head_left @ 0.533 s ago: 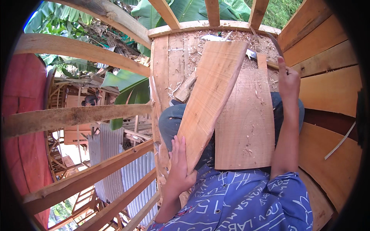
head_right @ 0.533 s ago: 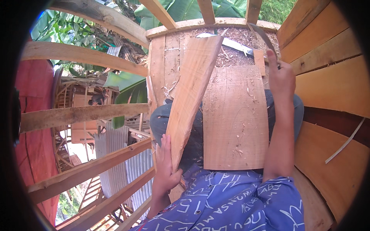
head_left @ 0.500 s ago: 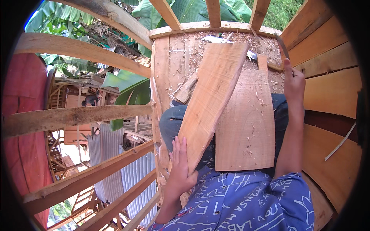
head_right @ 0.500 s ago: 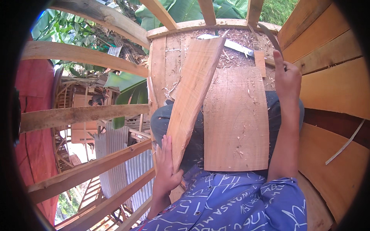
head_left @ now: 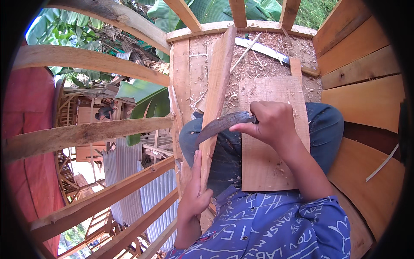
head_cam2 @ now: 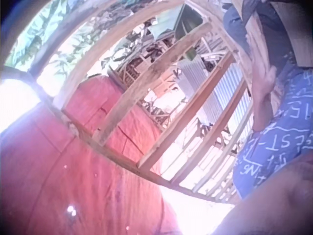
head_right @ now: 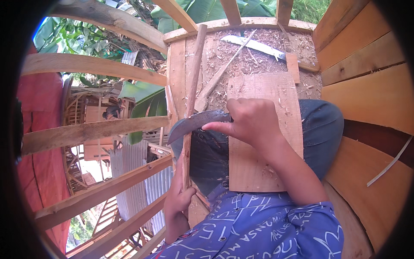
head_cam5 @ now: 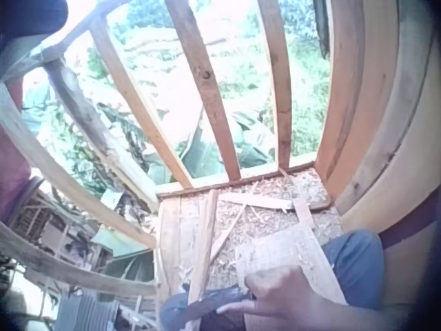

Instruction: The person sits cross-legged on a wooden floor and uses a curved knife to shave and smooth a rectangular piece of wood. They hold the wood with their left hand and repeatedly scrape the surface with the knife in their right hand, removing thin shavings.

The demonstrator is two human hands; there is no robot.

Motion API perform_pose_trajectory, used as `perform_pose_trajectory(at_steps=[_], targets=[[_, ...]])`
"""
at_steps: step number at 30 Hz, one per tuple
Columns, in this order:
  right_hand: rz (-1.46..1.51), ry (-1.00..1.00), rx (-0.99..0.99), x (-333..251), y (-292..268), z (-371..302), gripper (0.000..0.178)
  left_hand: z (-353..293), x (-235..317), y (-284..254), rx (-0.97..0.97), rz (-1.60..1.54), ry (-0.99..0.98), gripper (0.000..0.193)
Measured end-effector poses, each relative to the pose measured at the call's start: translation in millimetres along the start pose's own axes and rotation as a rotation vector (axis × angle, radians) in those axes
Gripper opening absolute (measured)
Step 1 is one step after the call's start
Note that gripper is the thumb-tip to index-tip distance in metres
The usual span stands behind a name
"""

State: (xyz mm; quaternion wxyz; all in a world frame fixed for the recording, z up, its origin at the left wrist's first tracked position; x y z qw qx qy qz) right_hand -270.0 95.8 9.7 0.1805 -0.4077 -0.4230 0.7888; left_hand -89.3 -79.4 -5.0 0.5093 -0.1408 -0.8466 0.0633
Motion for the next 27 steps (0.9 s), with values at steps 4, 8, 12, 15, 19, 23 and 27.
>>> perform_pose_trajectory(at_steps=[4, 8, 12, 15, 19, 23, 27], targets=[[0.278, 0.531, 0.194, 86, -22, 23, 0.070, 0, 4, 4, 0.011, 0.099, 0.008, 0.101], [0.276, 0.635, 0.286, 134, -64, 10, 0.072, -5, -1, 2, -0.015, 0.147, 0.007, 0.103], [0.271, 0.452, 0.059, 73, -42, -14, 0.063, -1, 2, 1, -0.005, 0.106, -0.010, 0.102], [0.250, 0.383, -0.083, 36, -33, -28, 0.060, -2, 4, 6, 0.013, 0.217, -0.012, 0.102], [0.154, 0.238, -0.193, 18, -40, -27, 0.056, 0, -2, 15, 0.028, 0.332, -0.035, 0.101], [0.081, 0.123, -0.310, 7, -48, -26, 0.047, 5, 1, 26, 0.093, 0.439, -0.034, 0.100], [0.162, 0.296, -0.524, 5, -42, -47, 0.031, 14, -3, 44, 0.205, 0.671, -0.001, 0.100]])
Point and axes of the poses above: each hand's wrist, its own z-axis towards the middle knuckle, its own y-axis out of the palm, x = y × z, the point moved 6 cm from there along z, towards the middle knuckle, and after that the axes turned 5 degrees about -x, right-handed, at the moved point
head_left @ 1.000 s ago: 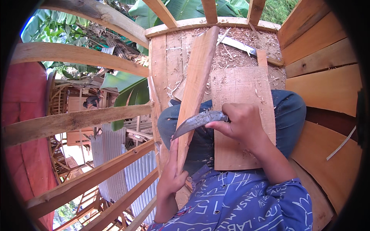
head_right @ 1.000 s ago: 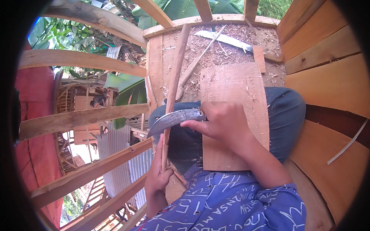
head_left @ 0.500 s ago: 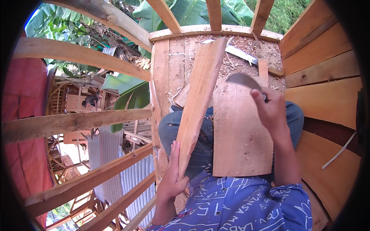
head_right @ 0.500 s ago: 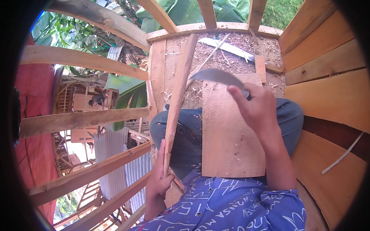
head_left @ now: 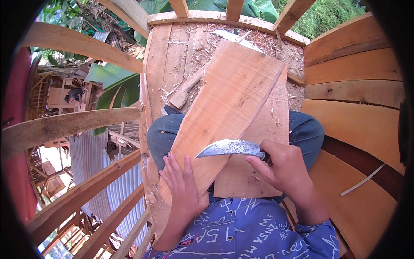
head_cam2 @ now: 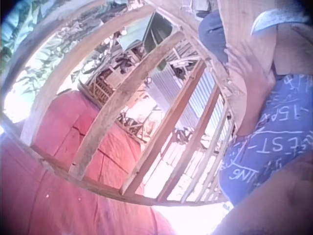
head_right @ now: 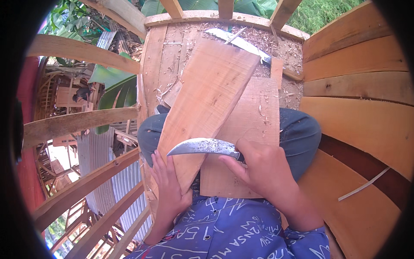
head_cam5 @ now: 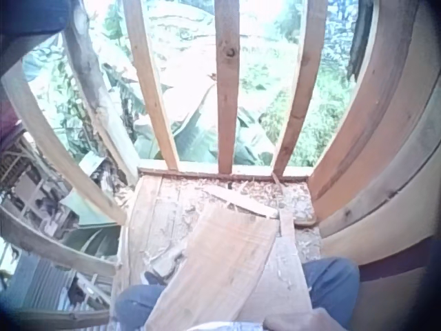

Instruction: The person sits cross-legged on a wooden floor and uses a curved knife to shave and smooth a rectangular piece of wood. They hold the wood with their left hand and repeatedly scrape the surface with the knife in their right hand, removing thin shavings.

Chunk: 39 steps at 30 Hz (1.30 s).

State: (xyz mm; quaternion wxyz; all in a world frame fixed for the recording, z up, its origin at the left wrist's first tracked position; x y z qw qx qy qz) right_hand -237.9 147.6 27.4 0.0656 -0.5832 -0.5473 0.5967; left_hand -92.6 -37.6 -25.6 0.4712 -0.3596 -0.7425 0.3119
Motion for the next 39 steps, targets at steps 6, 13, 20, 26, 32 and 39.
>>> perform_pose_trajectory(at_steps=[6, 13, 20, 26, 32, 39], targets=[[0.285, 0.130, -0.046, 28, 14, -28, 0.019, 4, -5, 17, 0.111, 0.172, 0.036, 0.098], [0.326, 0.270, 0.044, 52, -2, -31, 0.023, 4, -15, 6, 0.096, 0.155, 0.077, 0.096], [0.921, 0.200, -0.027, 49, 10, -39, 0.034, 4, -14, -15, -0.016, 0.031, 0.085, 0.095], [1.176, 0.093, -0.036, 51, 11, -42, 0.023, 3, -18, -24, -0.065, -0.018, 0.105, 0.094], [1.064, 0.061, 0.055, 48, 9, -42, 0.017, 3, -20, -22, -0.044, -0.031, 0.117, 0.094], [0.954, 0.075, 0.221, 41, 23, -44, 0.015, 6, -21, -25, -0.069, -0.013, 0.126, 0.093]])
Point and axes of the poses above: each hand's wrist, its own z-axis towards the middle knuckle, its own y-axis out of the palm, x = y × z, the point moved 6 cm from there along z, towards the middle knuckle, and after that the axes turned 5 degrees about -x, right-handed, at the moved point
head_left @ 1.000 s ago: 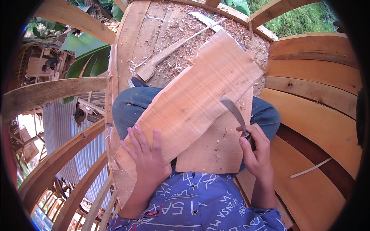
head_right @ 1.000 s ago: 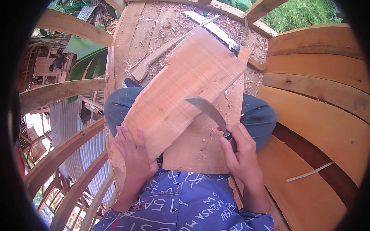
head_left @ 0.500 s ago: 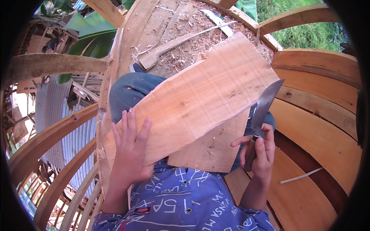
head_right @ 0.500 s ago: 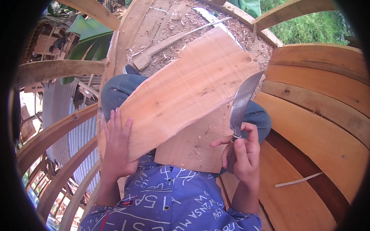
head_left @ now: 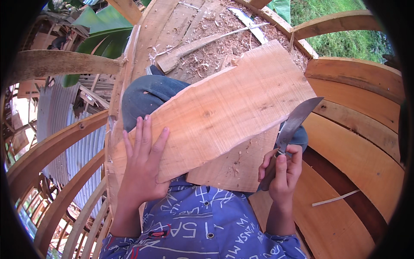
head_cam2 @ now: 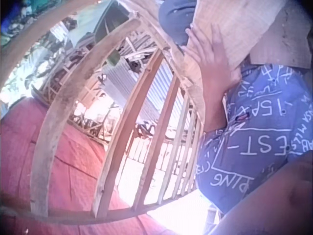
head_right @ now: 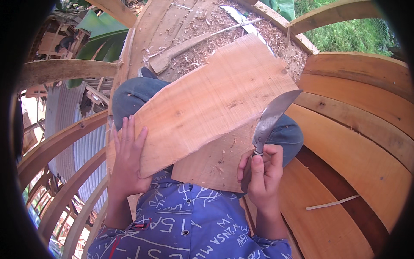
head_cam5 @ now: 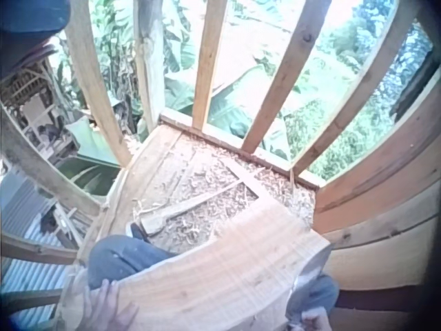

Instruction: The person sits cross-legged on a wooden floor and uses a curved knife to shave and smooth a rectangular piece of wood. They hold the wood with their left hand and repeatedly scrape the surface with the knife in their right hand, removing thin shavings.

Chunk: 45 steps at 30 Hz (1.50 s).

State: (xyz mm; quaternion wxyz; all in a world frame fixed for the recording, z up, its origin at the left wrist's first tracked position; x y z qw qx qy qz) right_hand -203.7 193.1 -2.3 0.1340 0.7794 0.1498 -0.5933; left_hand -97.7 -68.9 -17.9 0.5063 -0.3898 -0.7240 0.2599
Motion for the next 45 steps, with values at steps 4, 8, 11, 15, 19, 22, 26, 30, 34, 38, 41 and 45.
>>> perform_pose_trajectory(at_steps=[4, 8, 11, 15, 19, 22, 26, 30, 34, 38, 41, 45], targets=[[0.001, 0.016, 0.018, -8, -15, 2, 0.016, -4, -4, 2, 0.032, -0.014, -0.001, 0.093], [0.066, 0.132, 0.081, 5, 5, -9, 0.025, -3, -2, 0, 0.016, -0.018, 0.010, 0.094], [-0.318, 0.112, -0.273, 19, 29, -26, 0.025, -2, 0, 2, 0.019, 0.009, 0.009, 0.094], [0.006, 0.106, -0.008, 17, 18, -21, 0.026, -6, -3, 2, 0.028, -0.001, 0.010, 0.094], [-0.171, 0.079, 0.010, 14, 13, -19, 0.028, -3, -2, -2, 0.006, -0.011, 0.023, 0.093], [-0.108, 0.053, 0.026, 12, 8, -17, 0.026, -4, -4, -5, -0.016, -0.041, 0.014, 0.093], [0.062, -0.026, 0.145, 3, 9, -11, 0.024, 0, -4, -13, -0.023, -0.170, 0.003, 0.095], [-0.142, 0.002, -0.058, 15, 15, -16, 0.024, -2, -4, -20, -0.067, -0.166, -0.013, 0.096], [-0.024, -0.091, 0.067, 2, 9, -9, 0.026, -2, -9, -21, -0.066, -0.233, -0.009, 0.098], [-0.162, -0.003, -0.084, 11, 18, -8, 0.025, -1, -8, -22, -0.083, -0.203, -0.001, 0.099], [-0.223, -0.114, -0.038, -1, 7, -1, 0.025, -3, -9, -22, -0.087, -0.199, -0.002, 0.100], [-0.191, -0.035, -0.081, 1, 18, 1, 0.022, -3, -8, -26, -0.108, -0.203, -0.005, 0.095]])
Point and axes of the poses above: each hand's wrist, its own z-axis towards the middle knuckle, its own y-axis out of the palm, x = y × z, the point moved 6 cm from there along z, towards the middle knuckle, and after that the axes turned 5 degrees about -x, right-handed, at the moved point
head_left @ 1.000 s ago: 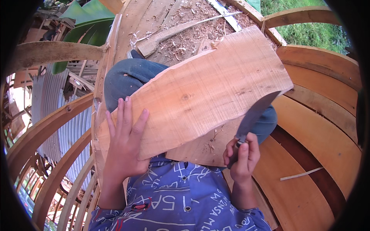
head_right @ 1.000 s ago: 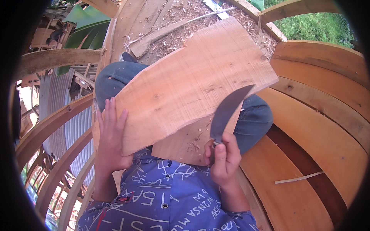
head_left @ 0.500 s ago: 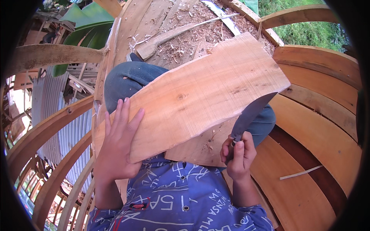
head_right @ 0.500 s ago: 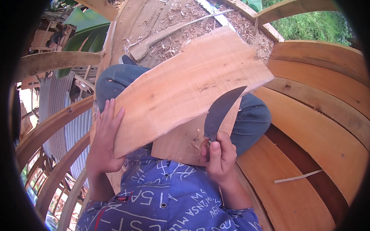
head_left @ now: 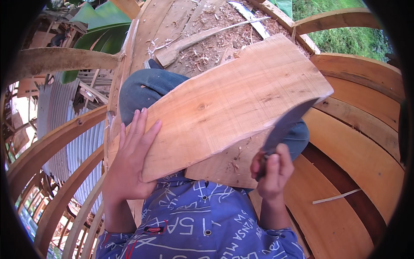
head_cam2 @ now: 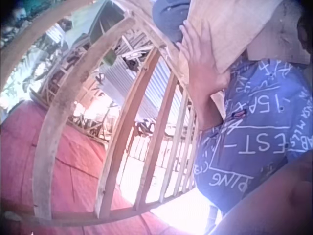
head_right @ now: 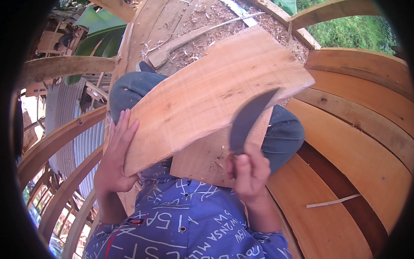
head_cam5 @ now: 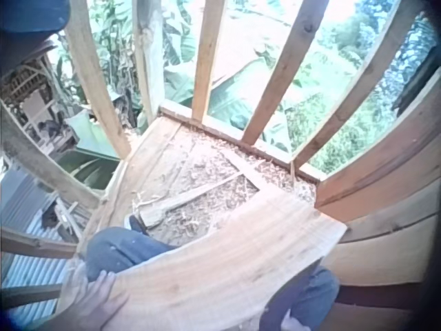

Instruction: The person sits cross-legged on a wooden floor and uses a curved knife to shave and smooth a rectangular piece of wood. They hold the wood with their left hand and repeatedly scrape the surface with the knife in their right hand, removing thin shavings.

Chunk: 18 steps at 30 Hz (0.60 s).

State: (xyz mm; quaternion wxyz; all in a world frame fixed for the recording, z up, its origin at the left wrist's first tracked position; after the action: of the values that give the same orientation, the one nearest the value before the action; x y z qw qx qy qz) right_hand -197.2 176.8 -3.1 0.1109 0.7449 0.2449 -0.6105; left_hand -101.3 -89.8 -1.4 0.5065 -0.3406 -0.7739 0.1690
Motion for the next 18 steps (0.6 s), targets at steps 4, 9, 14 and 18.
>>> perform_pose_trajectory(at_steps=[4, 9, 14, 18], targets=[[0.107, -0.055, 0.094, 1, -8, 3, 0.022, 2, 1, 0, -0.037, 0.023, -0.004, 0.093], [-0.033, -0.019, 0.025, -6, -9, 10, 0.023, -1, -4, 1, 0.010, -0.027, 0.007, 0.101], [0.213, -0.057, 0.175, -8, -18, 11, 0.023, 0, -3, 1, 0.006, -0.026, 0.003, 0.101], [0.236, -0.070, 0.126, -16, -5, 15, 0.024, 0, -3, 0, 0.002, -0.036, 0.002, 0.100]])
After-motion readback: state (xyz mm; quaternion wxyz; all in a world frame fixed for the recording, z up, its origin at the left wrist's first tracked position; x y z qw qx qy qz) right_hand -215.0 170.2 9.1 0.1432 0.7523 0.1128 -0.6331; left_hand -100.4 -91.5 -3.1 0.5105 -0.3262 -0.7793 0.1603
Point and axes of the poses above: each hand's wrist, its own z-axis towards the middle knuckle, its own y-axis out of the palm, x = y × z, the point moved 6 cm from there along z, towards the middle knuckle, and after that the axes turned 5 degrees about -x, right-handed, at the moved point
